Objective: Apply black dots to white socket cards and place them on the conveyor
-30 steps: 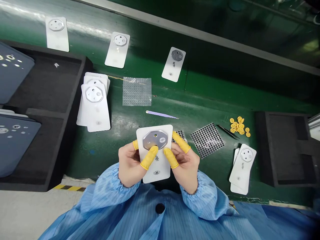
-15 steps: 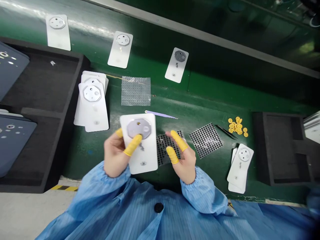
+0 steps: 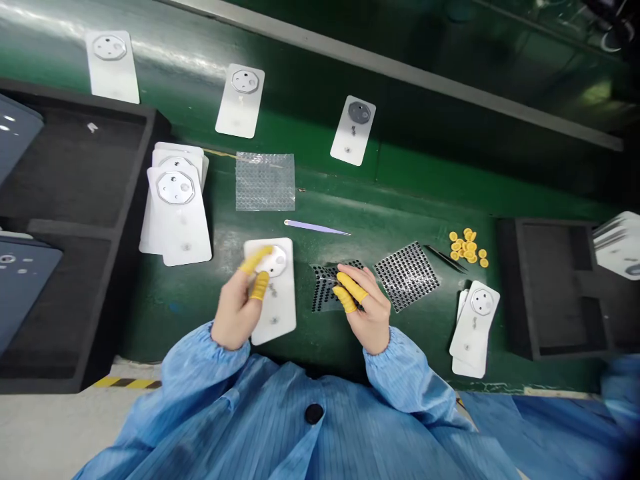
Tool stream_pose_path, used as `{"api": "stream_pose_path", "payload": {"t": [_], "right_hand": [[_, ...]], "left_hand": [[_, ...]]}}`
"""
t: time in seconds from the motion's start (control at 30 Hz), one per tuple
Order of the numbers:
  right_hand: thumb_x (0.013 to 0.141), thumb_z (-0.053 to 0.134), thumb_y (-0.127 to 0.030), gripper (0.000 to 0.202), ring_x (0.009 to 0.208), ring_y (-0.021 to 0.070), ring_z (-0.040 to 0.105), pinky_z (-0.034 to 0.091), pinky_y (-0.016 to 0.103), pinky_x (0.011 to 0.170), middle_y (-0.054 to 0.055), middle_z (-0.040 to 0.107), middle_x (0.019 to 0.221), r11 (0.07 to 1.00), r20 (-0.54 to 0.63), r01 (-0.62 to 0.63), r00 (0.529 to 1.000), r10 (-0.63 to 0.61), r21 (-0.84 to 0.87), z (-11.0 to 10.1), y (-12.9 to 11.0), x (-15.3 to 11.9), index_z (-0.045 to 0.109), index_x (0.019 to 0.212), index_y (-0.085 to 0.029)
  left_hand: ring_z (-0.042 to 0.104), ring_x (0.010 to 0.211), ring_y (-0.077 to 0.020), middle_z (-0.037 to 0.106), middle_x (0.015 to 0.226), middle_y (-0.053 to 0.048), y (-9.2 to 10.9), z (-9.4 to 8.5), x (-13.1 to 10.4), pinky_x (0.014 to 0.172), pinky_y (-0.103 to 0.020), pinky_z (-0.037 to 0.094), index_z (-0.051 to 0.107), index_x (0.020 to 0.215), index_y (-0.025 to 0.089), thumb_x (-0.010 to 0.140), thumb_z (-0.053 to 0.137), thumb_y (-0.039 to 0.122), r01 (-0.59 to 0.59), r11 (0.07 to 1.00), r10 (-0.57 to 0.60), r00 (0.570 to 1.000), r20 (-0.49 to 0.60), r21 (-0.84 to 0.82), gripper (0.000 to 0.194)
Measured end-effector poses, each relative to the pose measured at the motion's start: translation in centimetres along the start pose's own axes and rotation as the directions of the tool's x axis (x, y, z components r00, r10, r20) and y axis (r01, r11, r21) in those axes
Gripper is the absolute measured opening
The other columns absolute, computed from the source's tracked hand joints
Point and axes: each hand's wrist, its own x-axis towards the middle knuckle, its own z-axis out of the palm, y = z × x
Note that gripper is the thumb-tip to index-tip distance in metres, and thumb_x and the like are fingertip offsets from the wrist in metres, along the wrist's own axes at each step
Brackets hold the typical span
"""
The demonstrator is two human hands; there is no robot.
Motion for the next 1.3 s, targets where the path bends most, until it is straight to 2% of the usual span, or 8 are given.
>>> {"api": "stream_pose_path", "payload": {"t": [0.13, 0.37, 0.63, 0.9, 1.03, 1.13, 1.2, 1.3], "right_hand": [[0.086, 0.061, -0.014, 0.03, 0.106, 0.0202, 0.064, 0.047, 0.047, 0.099, 0.011, 0.068, 0.113, 0.999, 0.047, 0.037, 0.998, -0.037, 0.013, -0.7, -0.9, 0.6, 0.061, 0.116, -0.021], [0.085, 0.056, -0.005, 0.031, 0.107, 0.0211, 0.062, 0.051, 0.047, 0.097, 0.013, 0.066, 0.113, 0.983, 0.117, 0.171, 0.977, -0.179, 0.071, -0.5, -0.7, 1.2, 0.062, 0.113, -0.017], [0.085, 0.05, -0.003, 0.029, 0.106, 0.0229, 0.063, 0.057, 0.042, 0.091, 0.018, 0.067, 0.107, 0.924, 0.197, 0.382, 0.905, -0.378, 0.019, 0.1, 0.5, 1.3, 0.058, 0.112, -0.009], [0.089, 0.05, -0.01, 0.013, 0.087, 0.0139, 0.065, 0.057, 0.029, 0.076, 0.009, 0.065, 0.094, 0.985, 0.052, 0.042, 0.997, -0.051, 0.169, 2.8, 0.9, 0.8, 0.058, 0.098, -0.016], [0.086, 0.054, -0.009, 0.015, 0.091, 0.016, 0.064, 0.056, 0.035, 0.084, 0.01, 0.066, 0.096, 0.989, 0.019, 0.066, 0.997, -0.069, 0.133, 2.1, 1.1, 0.7, 0.06, 0.099, -0.016], [0.085, 0.057, -0.009, 0.024, 0.093, 0.0177, 0.065, 0.052, 0.043, 0.094, 0.01, 0.068, 0.099, 0.987, 0.019, 0.15, 0.988, -0.151, 0.059, 1.0, 0.3, 1.1, 0.06, 0.107, -0.018], [0.085, 0.056, -0.01, 0.032, 0.095, 0.0183, 0.065, 0.051, 0.044, 0.096, 0.009, 0.069, 0.101, 0.975, 0.034, 0.221, 0.975, -0.221, 0.009, 0.4, -1.0, 2.0, 0.058, 0.116, -0.02], [0.089, 0.049, -0.011, 0.036, 0.1, 0.0192, 0.066, 0.051, 0.044, 0.098, 0.009, 0.069, 0.107, 0.939, 0.1, 0.344, 0.934, -0.343, 0.003, -0.6, -3.2, 4.0, 0.054, 0.122, -0.02]], "left_hand": [[0.069, 0.088, -0.0267, 0.071, 0.102, -0.013, 1.0, 2.7, -0.7, 0.077, -0.036, 0.058, 0.072, 0.096, 0.013, 0.075, 0.069, 0.038, 0.116, 0.976, -0.052, 0.946, 0.32, -0.184, 0.033], [0.068, 0.088, -0.0231, 0.072, 0.096, -0.01, 0.7, 4.4, -1.1, 0.077, -0.034, 0.057, 0.073, 0.096, 0.015, 0.077, 0.066, 0.022, 0.024, 0.991, 0.009, 0.968, 0.25, -0.131, 0.021], [0.069, 0.091, -0.0241, 0.07, 0.103, -0.009, 0.3, 3.2, -0.9, 0.078, -0.031, 0.056, 0.07, 0.095, 0.016, 0.061, 0.049, 0.0, -0.373, 0.887, 0.275, 0.9, 0.338, 0.272, 0.043], [0.07, 0.086, -0.0234, 0.072, 0.094, -0.008, -0.4, 2.5, 0.5, 0.079, -0.032, 0.056, 0.072, 0.091, 0.018, 0.072, 0.056, 0.012, -0.362, 0.896, 0.241, 0.883, 0.403, 0.258, 0.025], [0.068, 0.1, -0.0261, 0.069, 0.112, -0.015, -0.2, -0.5, 0.5, 0.082, -0.033, 0.057, 0.065, 0.114, 0.011, 0.081, 0.06, 0.024, -0.157, 0.978, 0.119, 0.96, 0.254, 0.136, 0.035], [0.071, 0.091, -0.0226, 0.072, 0.107, -0.011, 1.2, -1.9, -0.7, 0.074, -0.031, 0.059, 0.029, 0.147, 0.018, 0.081, 0.064, 0.02, -0.046, 0.997, 0.047, 0.999, 0.008, -0.059, 0.075], [0.072, 0.08, -0.0199, 0.075, 0.098, -0.006, 2.5, -1.5, -1.8, 0.069, -0.028, 0.06, 0.01, 0.152, 0.026, 0.08, 0.067, 0.015, -0.072, 0.984, 0.07, 0.997, -0.019, -0.163, 0.092], [0.072, 0.072, -0.0177, 0.076, 0.093, -0.003, 4.3, 0.4, -3.1, 0.064, -0.025, 0.06, 0.039, 0.143, 0.029, 0.078, 0.067, 0.01, -0.118, 0.973, 0.126, 0.992, 0.03, -0.197, 0.073]]}}
